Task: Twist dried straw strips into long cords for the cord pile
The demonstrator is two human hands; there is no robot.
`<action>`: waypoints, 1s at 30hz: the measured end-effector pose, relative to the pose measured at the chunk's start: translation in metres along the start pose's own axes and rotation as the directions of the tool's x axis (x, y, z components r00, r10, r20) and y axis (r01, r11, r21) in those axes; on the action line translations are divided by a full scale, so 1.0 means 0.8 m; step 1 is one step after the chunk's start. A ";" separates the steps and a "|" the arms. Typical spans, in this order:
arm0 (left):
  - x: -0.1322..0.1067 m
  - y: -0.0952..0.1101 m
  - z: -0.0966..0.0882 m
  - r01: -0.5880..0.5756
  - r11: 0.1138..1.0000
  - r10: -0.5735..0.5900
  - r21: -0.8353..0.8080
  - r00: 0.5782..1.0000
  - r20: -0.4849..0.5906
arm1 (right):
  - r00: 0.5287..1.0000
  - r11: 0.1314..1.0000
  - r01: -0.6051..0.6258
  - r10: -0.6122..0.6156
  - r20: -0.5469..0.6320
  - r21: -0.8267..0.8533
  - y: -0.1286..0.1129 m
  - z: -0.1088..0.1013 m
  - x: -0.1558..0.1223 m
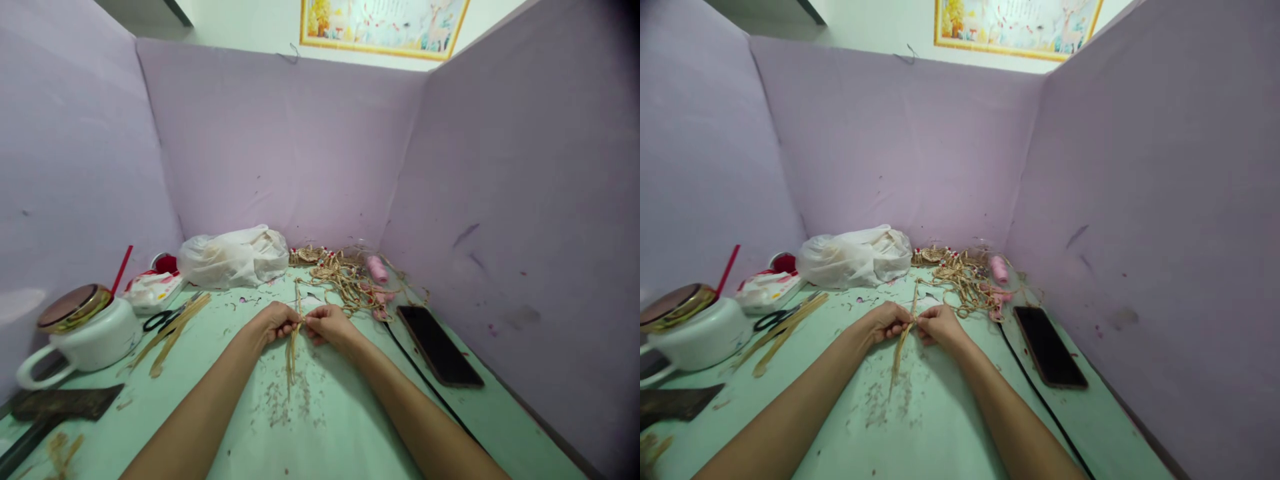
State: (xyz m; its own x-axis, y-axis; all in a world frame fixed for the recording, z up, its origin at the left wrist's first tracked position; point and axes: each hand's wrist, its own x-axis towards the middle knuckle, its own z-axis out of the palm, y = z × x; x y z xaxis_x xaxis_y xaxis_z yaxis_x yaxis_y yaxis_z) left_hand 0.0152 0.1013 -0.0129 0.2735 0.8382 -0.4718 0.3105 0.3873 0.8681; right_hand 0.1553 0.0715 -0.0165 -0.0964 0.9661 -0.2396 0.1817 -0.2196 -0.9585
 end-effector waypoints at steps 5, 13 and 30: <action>0.001 -0.001 0.002 -0.027 0.999 0.028 0.021 1.000 -0.004 | 0.995 0.988 0.083 -0.088 -0.036 -0.130 0.003 0.001 0.004; -0.002 -0.001 0.003 -0.044 0.998 0.044 0.054 0.999 -0.007 | 0.987 0.986 0.111 -0.124 -0.102 -0.127 0.010 0.003 0.009; -0.036 0.036 0.009 0.052 0.826 0.078 0.561 0.976 -0.205 | 0.991 0.966 0.045 -0.076 -0.110 -0.255 0.015 0.011 0.021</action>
State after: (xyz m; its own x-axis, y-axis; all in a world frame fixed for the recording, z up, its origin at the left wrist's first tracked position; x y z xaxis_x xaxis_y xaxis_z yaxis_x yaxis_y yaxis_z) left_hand 0.0231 0.0856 0.0245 0.1041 0.9270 -0.3604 0.7811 0.1480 0.6065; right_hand 0.1473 0.0840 -0.0331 -0.0013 0.9890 -0.1477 0.4206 -0.1335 -0.8974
